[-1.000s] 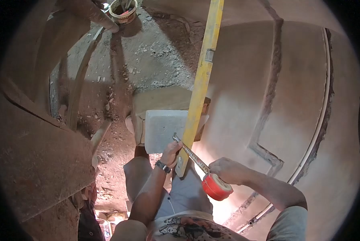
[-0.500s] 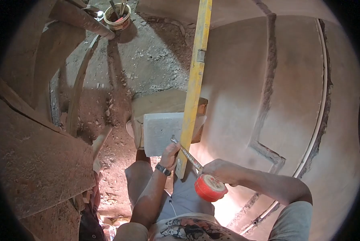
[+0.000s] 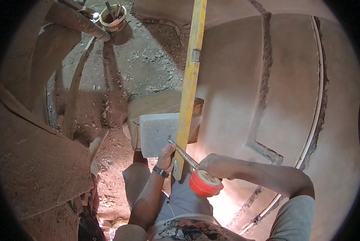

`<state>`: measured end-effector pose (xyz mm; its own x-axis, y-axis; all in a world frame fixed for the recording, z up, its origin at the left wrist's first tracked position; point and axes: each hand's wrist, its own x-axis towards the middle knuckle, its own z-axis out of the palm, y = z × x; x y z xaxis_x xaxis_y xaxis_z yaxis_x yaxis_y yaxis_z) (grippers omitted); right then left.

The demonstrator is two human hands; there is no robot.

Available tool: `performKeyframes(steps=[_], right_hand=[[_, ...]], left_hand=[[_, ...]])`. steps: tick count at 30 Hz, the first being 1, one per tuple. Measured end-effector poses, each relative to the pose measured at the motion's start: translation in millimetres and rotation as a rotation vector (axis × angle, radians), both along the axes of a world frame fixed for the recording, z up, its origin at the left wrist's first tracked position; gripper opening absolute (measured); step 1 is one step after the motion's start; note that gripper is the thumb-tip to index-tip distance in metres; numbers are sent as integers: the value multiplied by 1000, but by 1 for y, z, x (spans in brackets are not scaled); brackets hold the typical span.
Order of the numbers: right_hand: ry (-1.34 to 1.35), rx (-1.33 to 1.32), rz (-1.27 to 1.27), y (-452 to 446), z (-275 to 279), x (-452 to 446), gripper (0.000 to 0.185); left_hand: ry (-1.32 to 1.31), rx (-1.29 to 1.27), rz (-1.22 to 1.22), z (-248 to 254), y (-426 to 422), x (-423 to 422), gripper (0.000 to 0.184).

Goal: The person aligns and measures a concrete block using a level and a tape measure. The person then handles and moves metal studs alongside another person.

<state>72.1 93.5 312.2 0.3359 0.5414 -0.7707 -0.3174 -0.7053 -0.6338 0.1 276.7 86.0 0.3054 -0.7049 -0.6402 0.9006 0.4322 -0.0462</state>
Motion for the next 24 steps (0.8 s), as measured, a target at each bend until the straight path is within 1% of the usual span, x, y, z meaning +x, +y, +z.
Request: performKeyframes(steps=[1,4,7,10,13,16,19,24], right_hand=[[-26,1,51,0,0,0,11],[-51,-12,79,-2,0,-2,12],[70,-69,-55,2,4,1,12],[440,-211,-276,9,12,20,12],[326,-198,-119,9,15,28,12],[-138,22,43,-4,0,5,12],[-73,-8,18,-5,-4,-1,10],[40,-36,-111,0,3,8,7]], left_hand=[[7,-12,1,-1,1,-1,25],[46,-14,8,2,1,1,23],[63,-39,25,4,1,3,22],[94,21,30,14,-2,7,19],[115,15,43,16,-4,7,20],[108,2,42,12,-3,5,20],[111,-3,42,10,-4,5,20],[118,48,29,18,-5,10,22]])
